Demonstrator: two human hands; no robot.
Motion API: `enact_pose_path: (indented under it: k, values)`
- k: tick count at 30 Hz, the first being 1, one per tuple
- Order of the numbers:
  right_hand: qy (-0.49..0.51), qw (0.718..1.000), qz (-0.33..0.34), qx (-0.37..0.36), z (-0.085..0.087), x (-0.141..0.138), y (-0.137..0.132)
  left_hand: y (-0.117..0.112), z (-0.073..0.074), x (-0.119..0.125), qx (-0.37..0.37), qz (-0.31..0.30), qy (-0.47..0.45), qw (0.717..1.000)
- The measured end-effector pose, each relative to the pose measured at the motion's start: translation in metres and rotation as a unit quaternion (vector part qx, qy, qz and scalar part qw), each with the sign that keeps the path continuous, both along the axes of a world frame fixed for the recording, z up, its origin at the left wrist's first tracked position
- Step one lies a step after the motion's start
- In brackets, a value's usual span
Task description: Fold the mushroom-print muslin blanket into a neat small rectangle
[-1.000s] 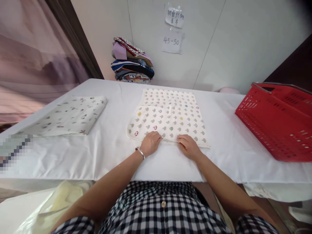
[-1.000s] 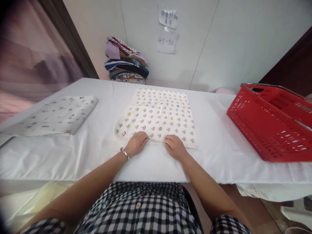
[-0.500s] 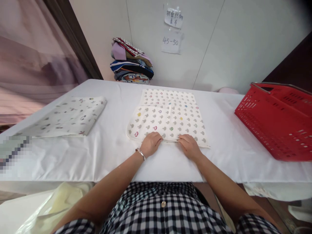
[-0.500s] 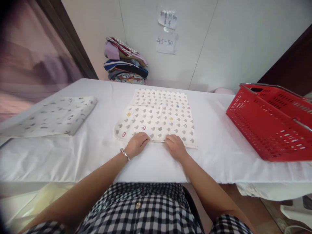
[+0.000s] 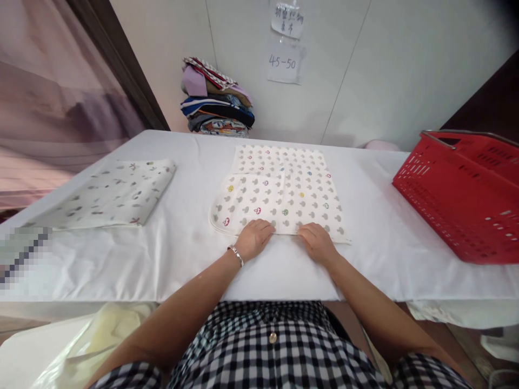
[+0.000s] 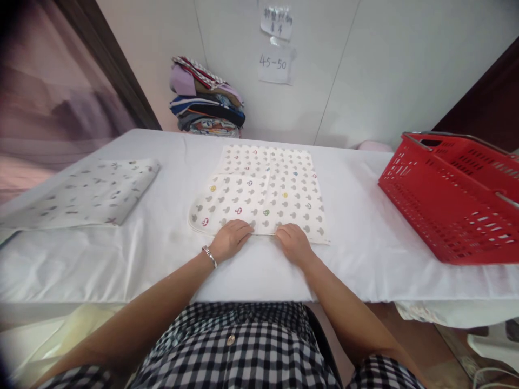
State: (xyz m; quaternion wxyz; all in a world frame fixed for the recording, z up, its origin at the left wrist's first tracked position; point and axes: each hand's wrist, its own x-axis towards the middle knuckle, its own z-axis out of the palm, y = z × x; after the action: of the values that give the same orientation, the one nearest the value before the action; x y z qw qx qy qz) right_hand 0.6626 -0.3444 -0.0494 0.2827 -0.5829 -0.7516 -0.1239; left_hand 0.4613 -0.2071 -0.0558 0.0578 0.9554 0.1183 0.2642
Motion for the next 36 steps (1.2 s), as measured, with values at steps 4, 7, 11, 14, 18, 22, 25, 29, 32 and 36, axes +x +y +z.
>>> enact_pose_path:
  k: [4, 7, 11, 14, 18, 22, 25, 29, 32, 36]
  values:
    - [0.001, 1.0, 0.011, 0.008, 0.0001, -0.0008, -0.001, -0.0005, 0.0021, -0.001, 0.005, 0.001, -0.007, 1.0]
    - [-0.003, 0.999, 0.021, -0.028, 0.0001, -0.0012, -0.0009, -0.0005, 0.0026, -0.002, 0.0, -0.015, 0.012, 1.0]
    - [-0.004, 0.999, 0.016, -0.049, -0.0004, -0.0015, -0.0006, -0.0004, 0.0035, -0.0027, -0.014, -0.028, 0.027, 0.999]
    - [0.007, 1.0, 0.02, -0.022, -0.0003, -0.002, -0.0019, -0.0015, 0.0051, -0.0037, -0.026, -0.026, 0.014, 0.999]
    - [0.013, 0.998, 0.026, -0.049, 0.0004, -0.0033, -0.0036, -0.0038, 0.0071, -0.0051, -0.035, -0.037, 0.028, 0.998]
    - [0.019, 0.994, 0.029, -0.103, 0.0014, -0.0036, -0.004, -0.0046, 0.0084, -0.0054, -0.044, -0.036, 0.049, 0.997]
    - [0.029, 0.992, 0.035, -0.116, 0.0023, -0.0029, -0.0044, -0.0044, 0.0093, -0.0057, -0.047, -0.04, 0.056, 0.996]
    - [0.034, 0.991, 0.039, -0.121, 0.0037, -0.0026, -0.0048, -0.004, 0.0094, -0.0063, -0.047, -0.042, 0.058, 0.996]
    - [0.041, 0.99, 0.039, -0.129, 0.0053, -0.0026, -0.0045, -0.0033, 0.008, -0.0061, -0.045, -0.04, 0.059, 0.996]
    - [0.066, 0.989, 0.038, -0.126, 0.0056, -0.0016, -0.0032, -0.0019, 0.0059, -0.0049, -0.047, -0.036, 0.049, 0.997]
